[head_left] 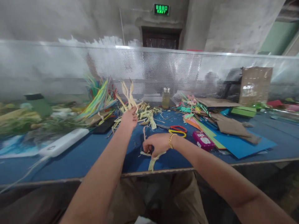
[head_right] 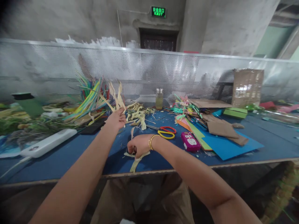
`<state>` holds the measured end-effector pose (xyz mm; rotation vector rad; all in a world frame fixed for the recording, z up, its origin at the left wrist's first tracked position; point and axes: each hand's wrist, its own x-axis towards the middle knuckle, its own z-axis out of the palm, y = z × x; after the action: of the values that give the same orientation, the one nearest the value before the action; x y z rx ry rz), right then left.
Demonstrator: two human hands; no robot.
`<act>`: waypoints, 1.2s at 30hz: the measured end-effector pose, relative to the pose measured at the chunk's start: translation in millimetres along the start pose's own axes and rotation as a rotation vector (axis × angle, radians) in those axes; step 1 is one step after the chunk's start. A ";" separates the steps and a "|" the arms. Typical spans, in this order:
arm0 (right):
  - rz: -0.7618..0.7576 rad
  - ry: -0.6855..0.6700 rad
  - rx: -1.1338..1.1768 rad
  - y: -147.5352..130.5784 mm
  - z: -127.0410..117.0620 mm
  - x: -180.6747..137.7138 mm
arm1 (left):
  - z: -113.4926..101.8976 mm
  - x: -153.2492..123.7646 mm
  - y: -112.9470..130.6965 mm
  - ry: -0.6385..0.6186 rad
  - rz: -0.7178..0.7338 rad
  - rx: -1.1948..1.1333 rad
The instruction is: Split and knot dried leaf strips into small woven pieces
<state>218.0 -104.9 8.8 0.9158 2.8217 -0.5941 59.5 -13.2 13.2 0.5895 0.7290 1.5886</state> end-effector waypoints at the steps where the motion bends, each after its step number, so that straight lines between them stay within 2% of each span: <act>1: -0.018 0.011 0.037 6.0 -2.6 7.4 | -0.1 0.1 -0.2 -0.016 -0.003 0.005; 2: 0.002 0.086 0.067 14.8 -7.4 15.1 | -0.7 0.7 0.2 -0.025 0.006 0.001; 4: 0.156 0.490 0.068 36.8 -21.8 27.8 | -3.5 3.1 2.5 -0.032 0.051 -0.033; 5: 0.255 0.643 0.061 47.1 -29.8 31.1 | -5.5 4.7 4.4 -0.035 0.081 -0.056; 6: 0.304 0.691 0.063 55.3 -36.8 31.6 | -7.6 6.4 6.4 -0.038 0.109 -0.082; 7: 0.294 0.665 0.056 60.4 -41.8 29.1 | -9.7 7.9 8.4 -0.042 0.130 -0.104; 9: 0.185 0.429 0.021 60.0 -43.3 16.1 | -13.1 10.2 11.3 -0.048 0.144 -0.128; 12: 0.046 0.102 -0.027 37.9 -24.7 -10.4 | -14.3 11.3 11.8 -0.066 0.134 -0.153; 14: -0.049 0.018 -0.081 20.0 -7.1 -20.9 | -12.6 10.2 10.7 -0.065 0.127 -0.169; 17: -0.200 0.044 -0.087 8.7 8.8 -13.4 | -7.7 5.6 9.4 -0.024 0.100 -0.174; 19: -0.191 0.051 -0.045 16.9 6.1 4.2 | -4.0 1.6 9.3 0.007 0.090 -0.143; 21: -0.142 0.076 -0.015 35.9 -7.3 23.9 | -0.5 -2.0 9.7 0.028 0.094 -0.092; 24: 0.106 0.513 0.047 73.7 -35.3 43.9 | 3.7 -5.9 8.9 0.031 0.093 -0.058; 25: 0.149 0.632 0.092 85.8 -42.8 46.7 | 5.1 -7.1 7.7 0.030 0.080 -0.060; 26: 0.181 0.695 0.110 96.6 -48.1 48.0 | 6.6 -8.6 6.0 0.033 0.057 -0.068; 28: 0.248 0.647 0.100 112.2 -50.5 48.5 | 10.4 -12.5 1.7 0.036 -0.035 -0.093; 31: 0.369 0.436 0.079 119.9 -38.0 54.5 | 17.2 -19.9 -4.6 0.004 -0.193 -0.136; 34: 0.433 0.316 0.018 117.3 -24.0 78.2 | 22.9 -25.5 -6.8 -0.042 -0.210 -0.147; 36: 0.470 0.344 -0.018 116.8 -22.4 102.5 | 24.8 -26.8 -6.1 -0.052 -0.200 -0.140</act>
<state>203.5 45.9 -32.4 1.7507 2.7132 -0.3739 85.5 -36.1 26.2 0.4392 0.6126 1.4210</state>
